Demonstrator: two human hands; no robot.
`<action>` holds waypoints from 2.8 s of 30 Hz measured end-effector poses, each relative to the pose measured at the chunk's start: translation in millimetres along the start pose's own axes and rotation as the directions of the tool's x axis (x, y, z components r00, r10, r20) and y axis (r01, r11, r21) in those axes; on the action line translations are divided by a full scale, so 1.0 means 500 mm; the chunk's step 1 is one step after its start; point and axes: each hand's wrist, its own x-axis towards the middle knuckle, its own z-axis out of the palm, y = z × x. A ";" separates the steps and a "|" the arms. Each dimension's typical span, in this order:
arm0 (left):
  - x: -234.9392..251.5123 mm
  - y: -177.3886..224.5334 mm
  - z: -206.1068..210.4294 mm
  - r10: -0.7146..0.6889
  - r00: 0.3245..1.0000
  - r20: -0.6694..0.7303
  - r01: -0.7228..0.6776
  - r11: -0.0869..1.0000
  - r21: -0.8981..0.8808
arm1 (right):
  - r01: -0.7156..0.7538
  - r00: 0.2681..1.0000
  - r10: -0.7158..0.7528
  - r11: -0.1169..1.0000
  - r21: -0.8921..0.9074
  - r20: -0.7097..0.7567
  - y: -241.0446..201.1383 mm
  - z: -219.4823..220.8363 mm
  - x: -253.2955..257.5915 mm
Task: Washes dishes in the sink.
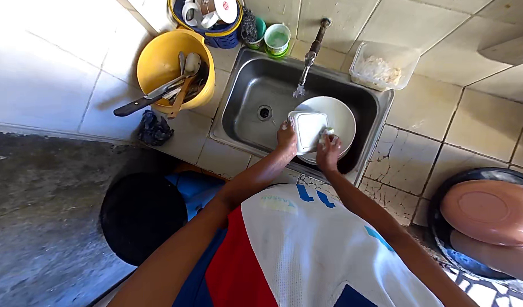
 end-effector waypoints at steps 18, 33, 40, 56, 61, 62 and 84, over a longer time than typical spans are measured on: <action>-0.100 0.084 0.006 -0.110 0.991 0.074 0.112 0.994 -0.020 | 0.049 0.991 -0.060 0.995 0.091 0.123 -0.105 -0.010 0.132; 0.219 -0.054 -0.020 -0.158 0.987 0.022 0.160 0.975 -0.152 | 0.517 0.854 -0.520 0.851 0.089 0.005 0.055 0.024 -0.052; -0.042 0.091 0.013 -0.226 0.967 -0.116 0.247 0.942 0.228 | 0.115 0.993 -0.112 0.989 0.098 -0.032 -0.098 0.020 -0.038; -0.002 -0.013 -0.076 0.205 0.977 -0.055 -0.189 0.959 0.210 | -0.409 0.910 0.389 0.899 0.159 0.142 -0.118 -0.030 0.174; -0.026 -0.038 -0.129 0.348 0.937 0.039 -0.346 0.899 0.269 | -0.558 0.828 0.537 0.762 0.329 0.162 -0.146 0.031 0.146; 0.000 -0.040 -0.125 0.383 0.924 -0.001 -0.373 0.898 0.232 | -0.577 0.813 0.550 0.719 0.387 0.190 -0.159 0.043 0.138; 0.509 -0.083 -0.304 0.212 0.306 0.928 -0.800 -0.472 0.371 | -0.014 0.988 0.065 0.941 -0.338 0.140 0.050 0.018 0.096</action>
